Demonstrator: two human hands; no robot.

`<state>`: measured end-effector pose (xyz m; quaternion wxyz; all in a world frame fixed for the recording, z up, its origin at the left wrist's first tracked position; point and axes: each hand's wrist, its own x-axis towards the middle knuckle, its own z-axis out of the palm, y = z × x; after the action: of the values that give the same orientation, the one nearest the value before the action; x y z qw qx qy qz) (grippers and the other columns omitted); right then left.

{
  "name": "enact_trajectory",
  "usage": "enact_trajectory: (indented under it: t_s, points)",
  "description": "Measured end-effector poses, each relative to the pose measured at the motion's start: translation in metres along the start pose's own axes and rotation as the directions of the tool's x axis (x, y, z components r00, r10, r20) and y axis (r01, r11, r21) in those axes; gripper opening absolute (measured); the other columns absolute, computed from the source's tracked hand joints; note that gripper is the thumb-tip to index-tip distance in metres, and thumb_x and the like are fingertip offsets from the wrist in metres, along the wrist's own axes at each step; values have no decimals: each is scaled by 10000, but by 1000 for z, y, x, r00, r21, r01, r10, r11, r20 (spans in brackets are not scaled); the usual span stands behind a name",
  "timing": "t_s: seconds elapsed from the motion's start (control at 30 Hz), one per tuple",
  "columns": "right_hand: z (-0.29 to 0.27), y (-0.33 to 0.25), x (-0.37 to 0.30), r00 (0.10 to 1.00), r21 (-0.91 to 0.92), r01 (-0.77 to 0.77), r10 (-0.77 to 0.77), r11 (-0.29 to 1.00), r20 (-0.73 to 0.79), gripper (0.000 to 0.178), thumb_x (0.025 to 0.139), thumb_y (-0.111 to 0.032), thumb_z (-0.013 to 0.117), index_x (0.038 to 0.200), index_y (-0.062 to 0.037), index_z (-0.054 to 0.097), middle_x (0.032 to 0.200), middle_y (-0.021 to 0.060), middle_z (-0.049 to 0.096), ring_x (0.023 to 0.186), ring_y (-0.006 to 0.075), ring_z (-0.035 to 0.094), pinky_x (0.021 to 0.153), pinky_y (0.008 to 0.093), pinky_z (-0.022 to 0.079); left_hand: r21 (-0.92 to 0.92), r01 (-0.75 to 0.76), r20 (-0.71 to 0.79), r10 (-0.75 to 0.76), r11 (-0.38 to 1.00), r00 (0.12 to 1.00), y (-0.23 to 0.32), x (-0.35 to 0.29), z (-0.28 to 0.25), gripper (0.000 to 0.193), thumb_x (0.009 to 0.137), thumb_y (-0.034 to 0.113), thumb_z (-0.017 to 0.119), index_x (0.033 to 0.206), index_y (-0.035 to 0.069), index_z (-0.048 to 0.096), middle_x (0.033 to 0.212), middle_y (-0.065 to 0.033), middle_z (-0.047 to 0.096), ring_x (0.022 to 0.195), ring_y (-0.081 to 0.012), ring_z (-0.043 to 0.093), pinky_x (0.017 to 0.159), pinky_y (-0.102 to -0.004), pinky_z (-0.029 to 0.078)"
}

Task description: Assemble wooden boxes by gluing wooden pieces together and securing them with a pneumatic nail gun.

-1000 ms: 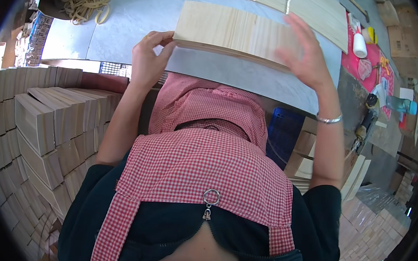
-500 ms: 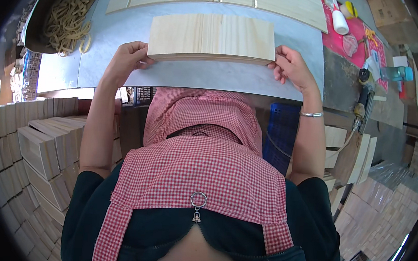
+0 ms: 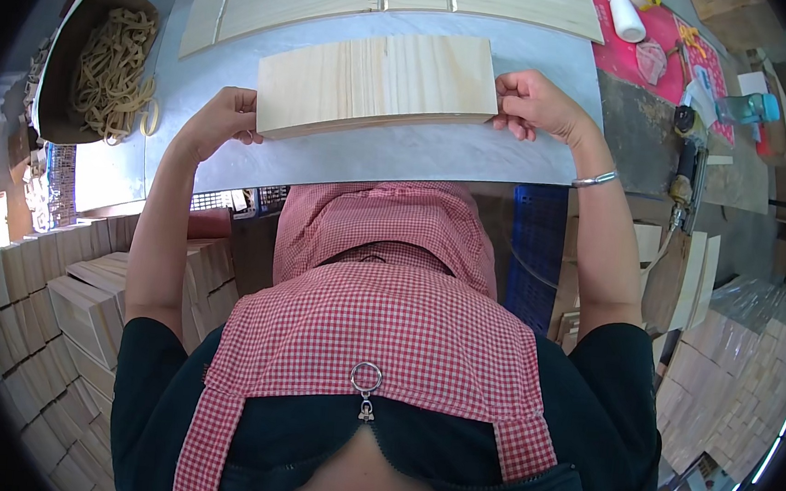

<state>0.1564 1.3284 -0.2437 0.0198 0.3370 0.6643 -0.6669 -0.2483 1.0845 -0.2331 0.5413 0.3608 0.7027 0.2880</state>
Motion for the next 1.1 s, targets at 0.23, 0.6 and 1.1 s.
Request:
enact_trajectory:
  t_s: [0.23,0.6,1.1]
  points:
    - [1,-7,3,999,12,-26,26,1000,20,147,833,-9,552,939,24,647,723,112,679,428,89,502,350,197,355,2,-2,-7,2,1000,1000,0,3,2,71,831,7,661,883,1,709,636,-50,643,560,-99,591,544,-193,460]
    - [17,-11,7,987,-588,13,-105,809,-123,95,794,-58,632,857,-6,682,690,76,677,536,180,545,500,284,420,138,-47,-26,51,989,998,-7,9,-1,120,784,-57,631,876,-22,700,653,-64,635,530,-120,578,510,-220,469]
    - [26,15,-7,860,-716,-2,-364,698,-357,66,809,-78,678,846,-23,680,745,66,684,595,226,552,582,319,447,295,-77,-173,132,952,976,-17,-9,3,166,832,-24,681,992,-60,706,778,-94,669,651,-149,620,622,-260,517]
